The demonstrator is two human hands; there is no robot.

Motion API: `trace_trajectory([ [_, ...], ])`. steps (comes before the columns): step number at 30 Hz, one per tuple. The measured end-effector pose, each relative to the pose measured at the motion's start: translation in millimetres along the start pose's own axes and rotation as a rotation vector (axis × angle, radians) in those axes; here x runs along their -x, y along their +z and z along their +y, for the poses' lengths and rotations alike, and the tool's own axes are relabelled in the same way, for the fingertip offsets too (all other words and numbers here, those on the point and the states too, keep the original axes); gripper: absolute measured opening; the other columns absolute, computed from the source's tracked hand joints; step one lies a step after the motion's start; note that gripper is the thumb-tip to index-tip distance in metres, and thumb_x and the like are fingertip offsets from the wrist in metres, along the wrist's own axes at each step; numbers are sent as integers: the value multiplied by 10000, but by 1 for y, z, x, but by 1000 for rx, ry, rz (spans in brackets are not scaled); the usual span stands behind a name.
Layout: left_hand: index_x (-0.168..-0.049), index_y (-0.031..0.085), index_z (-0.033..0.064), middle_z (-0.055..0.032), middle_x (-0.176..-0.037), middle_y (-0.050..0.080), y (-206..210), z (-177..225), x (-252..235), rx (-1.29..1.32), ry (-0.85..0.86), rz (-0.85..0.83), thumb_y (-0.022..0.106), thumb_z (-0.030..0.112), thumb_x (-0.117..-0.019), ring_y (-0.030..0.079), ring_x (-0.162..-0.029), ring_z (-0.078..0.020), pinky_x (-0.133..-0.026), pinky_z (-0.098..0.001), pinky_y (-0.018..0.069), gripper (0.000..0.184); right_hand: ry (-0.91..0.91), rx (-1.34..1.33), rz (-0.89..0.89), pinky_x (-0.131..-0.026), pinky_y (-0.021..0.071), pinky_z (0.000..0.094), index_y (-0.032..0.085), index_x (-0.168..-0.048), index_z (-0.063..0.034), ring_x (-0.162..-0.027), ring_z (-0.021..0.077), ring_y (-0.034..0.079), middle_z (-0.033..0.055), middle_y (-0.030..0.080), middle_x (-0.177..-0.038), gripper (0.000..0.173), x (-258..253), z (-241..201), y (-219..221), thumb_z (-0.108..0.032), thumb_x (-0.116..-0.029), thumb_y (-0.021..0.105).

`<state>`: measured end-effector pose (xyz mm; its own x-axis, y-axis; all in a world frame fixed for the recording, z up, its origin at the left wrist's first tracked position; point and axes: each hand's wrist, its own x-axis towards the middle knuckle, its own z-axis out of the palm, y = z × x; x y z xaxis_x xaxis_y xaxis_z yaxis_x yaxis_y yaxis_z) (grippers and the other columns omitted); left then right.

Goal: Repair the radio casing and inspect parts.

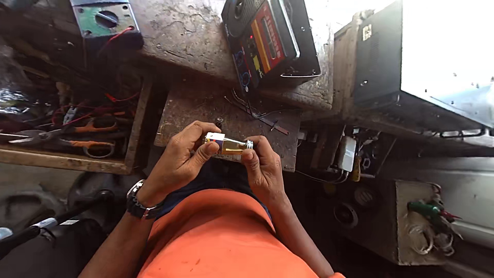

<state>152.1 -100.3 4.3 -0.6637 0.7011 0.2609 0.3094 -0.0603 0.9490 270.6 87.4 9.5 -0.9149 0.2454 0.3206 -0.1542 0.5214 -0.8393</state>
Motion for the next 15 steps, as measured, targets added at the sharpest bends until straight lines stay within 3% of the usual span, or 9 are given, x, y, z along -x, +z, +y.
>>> trace_trajectory([
  [4, -1278, 563, 114, 34, -869, 607, 14, -2, 9, 68, -59, -71, 479, 449, -1073, 556, -654, -55, -557, -192, 491, 402, -115, 69, 29, -686, 552, 241, 629, -1132, 2, -754, 65, 596, 29, 611, -865, 406, 11, 6, -9, -376, -1087, 489],
  [11, -1214, 554, 142, 55, -817, 579, 51, 1, 14, -38, -41, -35, 334, 566, -1080, 542, -643, -27, -561, -197, 481, 496, -141, 48, 14, -686, 533, 224, 626, -1100, -17, -759, 55, 577, 26, 584, -868, 454, 27, 16, -35, -437, -1090, 453],
  [13, -1220, 572, 117, 44, -867, 604, 54, 2, 12, -147, 34, -29, 394, 511, -1087, 582, -720, -19, -623, -208, 521, 452, -83, 61, 40, -677, 528, 221, 634, -1064, -25, -736, 39, 578, 15, 597, -834, 474, 31, 17, -37, -460, -1088, 446],
  [15, -1269, 603, 87, -14, -1092, 654, 55, 4, 8, -279, 96, -65, 602, 437, -1011, 642, -966, -56, -820, -264, 573, 435, 1, 83, 68, -659, 534, 221, 657, -1029, -17, -712, 33, 591, 13, 628, -801, 470, 34, 15, -38, -449, -1081, 479],
])
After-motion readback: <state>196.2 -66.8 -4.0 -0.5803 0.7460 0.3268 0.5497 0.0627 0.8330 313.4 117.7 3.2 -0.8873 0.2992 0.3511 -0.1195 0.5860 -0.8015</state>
